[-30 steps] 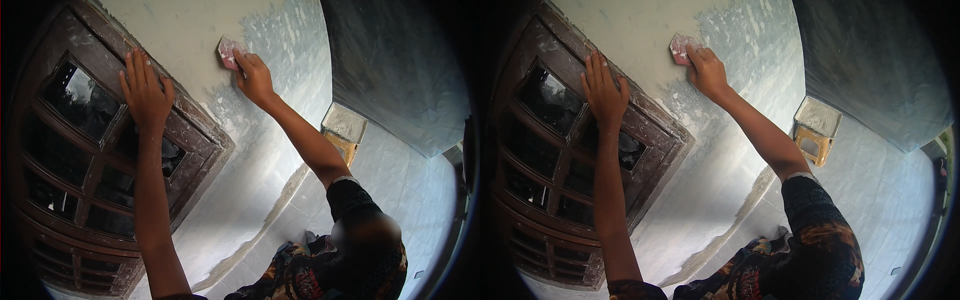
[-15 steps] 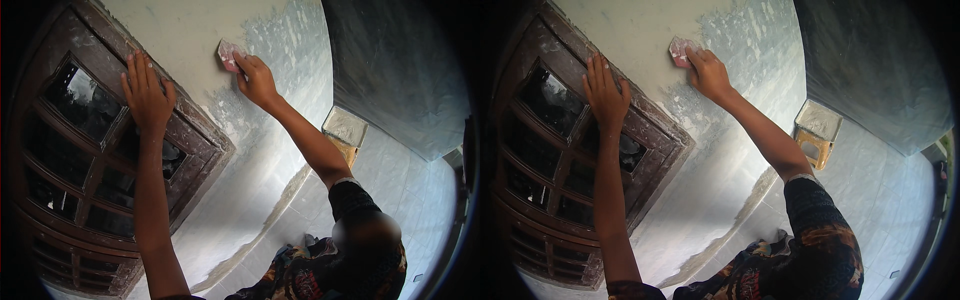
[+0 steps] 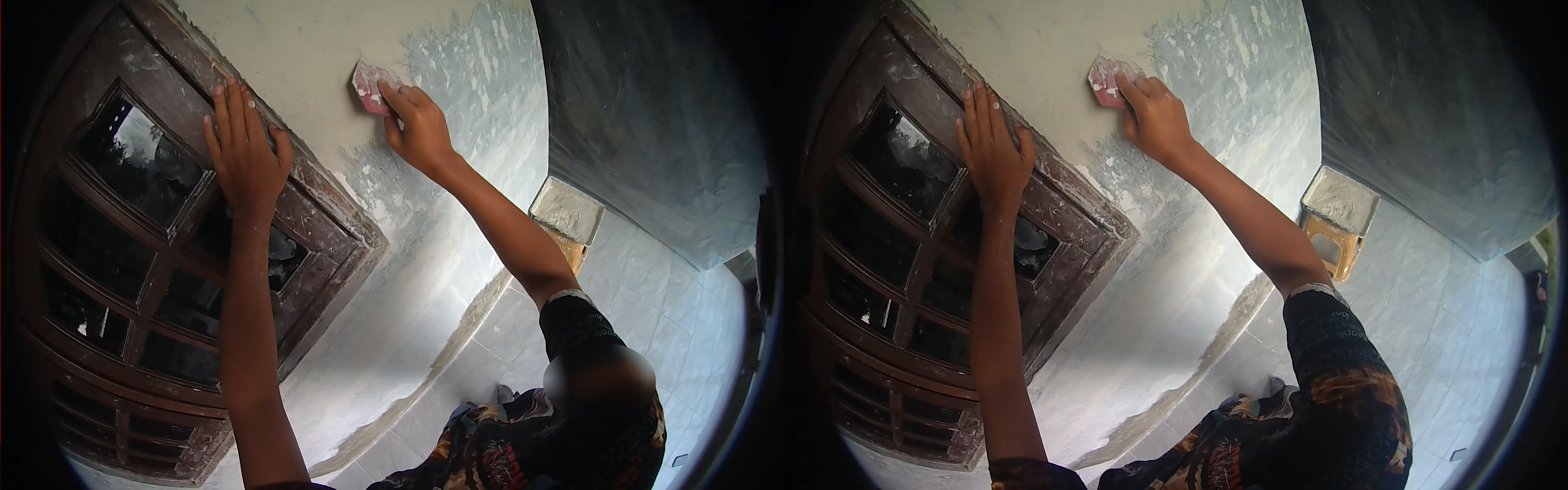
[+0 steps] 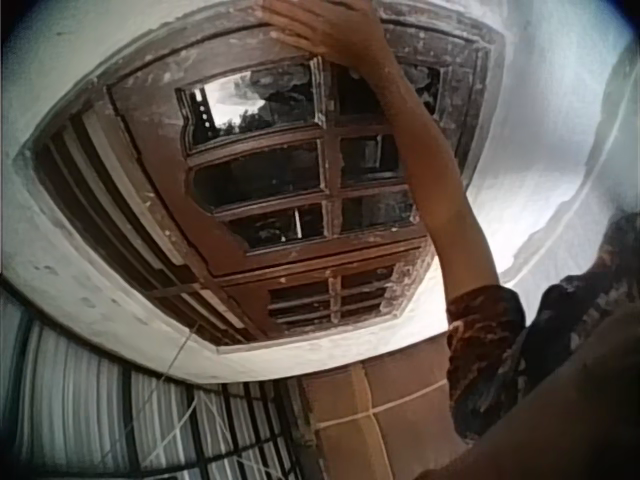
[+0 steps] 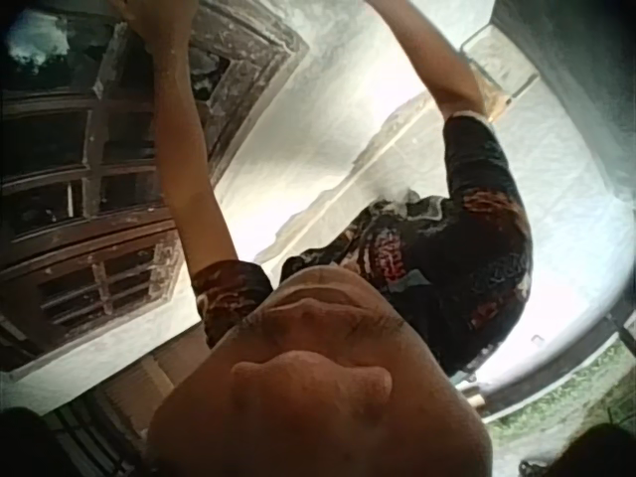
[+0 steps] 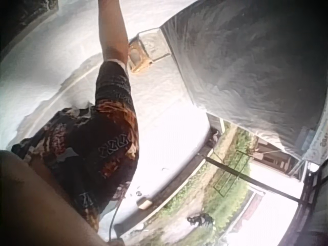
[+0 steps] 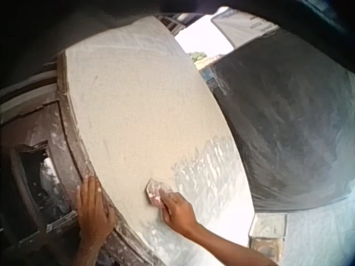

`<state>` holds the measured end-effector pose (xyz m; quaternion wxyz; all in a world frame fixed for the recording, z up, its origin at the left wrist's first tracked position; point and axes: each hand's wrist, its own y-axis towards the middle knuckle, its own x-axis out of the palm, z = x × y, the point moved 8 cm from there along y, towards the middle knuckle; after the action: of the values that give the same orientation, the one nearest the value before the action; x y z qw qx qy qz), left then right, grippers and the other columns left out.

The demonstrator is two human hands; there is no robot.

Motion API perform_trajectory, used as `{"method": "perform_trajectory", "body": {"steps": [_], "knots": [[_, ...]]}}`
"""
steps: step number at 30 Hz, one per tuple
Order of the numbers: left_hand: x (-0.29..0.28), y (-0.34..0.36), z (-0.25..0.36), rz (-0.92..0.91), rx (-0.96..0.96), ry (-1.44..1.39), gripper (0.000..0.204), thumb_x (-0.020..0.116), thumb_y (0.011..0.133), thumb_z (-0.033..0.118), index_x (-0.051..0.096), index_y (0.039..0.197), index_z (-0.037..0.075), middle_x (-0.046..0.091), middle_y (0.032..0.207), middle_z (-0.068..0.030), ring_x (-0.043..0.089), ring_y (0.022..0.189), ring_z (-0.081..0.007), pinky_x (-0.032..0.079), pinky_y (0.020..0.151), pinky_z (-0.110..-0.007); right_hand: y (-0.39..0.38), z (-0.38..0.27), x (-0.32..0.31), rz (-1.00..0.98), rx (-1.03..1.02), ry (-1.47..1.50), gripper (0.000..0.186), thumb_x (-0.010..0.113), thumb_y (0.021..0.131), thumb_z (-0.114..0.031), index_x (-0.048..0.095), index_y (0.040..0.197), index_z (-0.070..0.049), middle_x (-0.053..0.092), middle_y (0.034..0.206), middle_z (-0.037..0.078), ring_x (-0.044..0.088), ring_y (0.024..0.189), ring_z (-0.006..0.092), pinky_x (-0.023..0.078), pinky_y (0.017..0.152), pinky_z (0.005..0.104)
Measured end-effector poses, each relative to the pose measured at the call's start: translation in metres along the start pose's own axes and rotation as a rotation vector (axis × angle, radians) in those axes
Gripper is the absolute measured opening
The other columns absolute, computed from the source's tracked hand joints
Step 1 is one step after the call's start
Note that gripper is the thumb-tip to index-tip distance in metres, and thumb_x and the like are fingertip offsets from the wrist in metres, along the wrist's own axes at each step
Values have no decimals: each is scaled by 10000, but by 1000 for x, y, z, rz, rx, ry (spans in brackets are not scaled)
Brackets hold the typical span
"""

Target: The person applies wall filler to a damaged section of a wall using a putty knife.

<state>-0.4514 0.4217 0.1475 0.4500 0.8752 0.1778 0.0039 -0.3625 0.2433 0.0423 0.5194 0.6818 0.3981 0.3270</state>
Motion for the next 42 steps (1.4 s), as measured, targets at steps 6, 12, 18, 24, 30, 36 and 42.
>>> {"method": "perform_trajectory", "body": {"steps": [6, 12, 18, 24, 30, 36, 42], "knots": [[1, 2, -1, -1, -2, 18, 569, 523, 914, 207, 475, 1411, -65, 386, 1569, -175, 309, 1489, -324, 279, 1171, -555, -63, -64, -18, -192, -7, 199, 514, 638, 726, 37, 636, 1237, -20, 594, 861, 131, 623, 821, 311, 550, 662, 404], [-1, 1, -1, -5, -6, 28, 573, 518, 912, 211, 474, 1415, -60, 384, 1572, -169, 305, 1492, -317, 281, 1174, -546, 35, 17, -14, 18, 122, 74, 463, 632, 752, 4, 647, 1215, -13, 600, 826, 143, 612, 808, 325, 507, 665, 443], [0, 1, 1, 13, -8, 25, 555, 518, 882, 204, 528, 1377, -47, 421, 1553, -162, 320, 1491, -299, 294, 1168, -540, -3, -23, -3, -66, -37, 14, 511, 637, 750, 43, 636, 1255, -40, 595, 810, 125, 600, 764, 311, 511, 664, 408], [-1, 2, -2, 14, -10, 20, 568, 517, 895, 211, 498, 1400, -47, 401, 1564, -161, 311, 1492, -304, 283, 1174, -540, -16, -49, -27, -112, 5, 90, 433, 636, 741, 13, 664, 1170, -37, 589, 820, 114, 609, 775, 302, 527, 638, 413], [1, 3, 1, -4, -13, 15, 597, 518, 908, 223, 453, 1439, -44, 374, 1580, -159, 294, 1498, -305, 269, 1182, -539, 37, -6, -14, 27, 35, -30, 421, 624, 764, -7, 658, 1182, -39, 612, 826, 136, 619, 785, 332, 524, 650, 446], [2, -2, -3, -15, -14, 24, 589, 521, 909, 219, 461, 1432, -44, 381, 1577, -157, 295, 1498, -303, 272, 1180, -541, -46, -70, -10, -237, 23, 218, 438, 615, 772, 8, 669, 1206, -26, 581, 797, 129, 631, 803, 299, 544, 654, 419], [-2, 2, 0, 19, -8, 29, 551, 515, 904, 210, 508, 1391, -47, 403, 1564, -160, 315, 1491, -302, 282, 1174, -544, 10, 6, -38, 96, 110, 137, 429, 583, 798, 72, 698, 1200, -24, 577, 723, 104, 559, 576, 195, 463, 556, 293]]}}
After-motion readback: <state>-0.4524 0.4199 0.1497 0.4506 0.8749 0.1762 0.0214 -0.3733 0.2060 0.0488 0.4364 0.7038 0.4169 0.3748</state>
